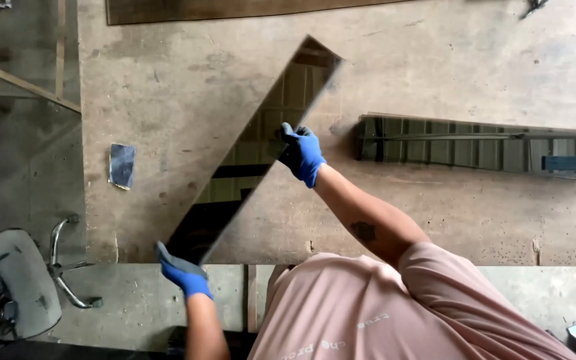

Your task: Sanding the sharp edges of glass strips using a hand-held sanding block on a workbench

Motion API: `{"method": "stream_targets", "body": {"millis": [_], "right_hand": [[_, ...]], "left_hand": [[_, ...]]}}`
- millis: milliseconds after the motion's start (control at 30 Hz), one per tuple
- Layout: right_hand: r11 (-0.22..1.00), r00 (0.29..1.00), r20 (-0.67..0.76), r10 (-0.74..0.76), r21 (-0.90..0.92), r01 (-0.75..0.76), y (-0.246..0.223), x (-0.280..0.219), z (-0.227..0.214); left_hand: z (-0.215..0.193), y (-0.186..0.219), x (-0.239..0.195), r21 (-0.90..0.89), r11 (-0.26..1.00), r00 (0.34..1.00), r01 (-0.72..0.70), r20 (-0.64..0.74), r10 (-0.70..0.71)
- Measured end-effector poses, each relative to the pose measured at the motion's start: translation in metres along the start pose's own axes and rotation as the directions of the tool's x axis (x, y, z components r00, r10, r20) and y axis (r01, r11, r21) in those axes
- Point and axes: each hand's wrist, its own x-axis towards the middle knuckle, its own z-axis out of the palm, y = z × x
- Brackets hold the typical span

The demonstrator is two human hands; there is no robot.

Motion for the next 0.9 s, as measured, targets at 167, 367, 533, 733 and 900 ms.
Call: {"method": "stream_targets", "body": {"millis": [167,367,533,733,900], "right_hand": [[0.999,0.992,-0.126,0.029,0.029,-0.026,0.014,0.001,-0.012],[0.976,0.986,0.091,0.138,0.157,-0.151,0.047,-0.004,-0.007],[0.952,0.981,-0.116,0.156,0.281,-0.118,0.074,-0.059,0.043],[-0.172,0.574,0.787,-0.228,-0.613,0.771,0.107,-0.103,0.007],[-0.746,0.283,0.913,0.293,0.033,0.665,0.141,-0.084,-0.06]], "left_hand": [[0.038,0.03,0.117,0.038,0.978,0.944,-0.203,0.273,0.185],[0.067,0.064,0.193,-0.01,0.988,0.893,-0.154,0.426,0.143],[0.043,0.101,0.25,0.296,0.836,0.847,-0.462,0.427,0.317],[0.008,0.127,0.305,0.349,0.629,0.678,-0.695,0.609,0.412],[0.041,0.14,0.298,0.392,0.798,0.839,-0.458,0.488,0.242]]}}
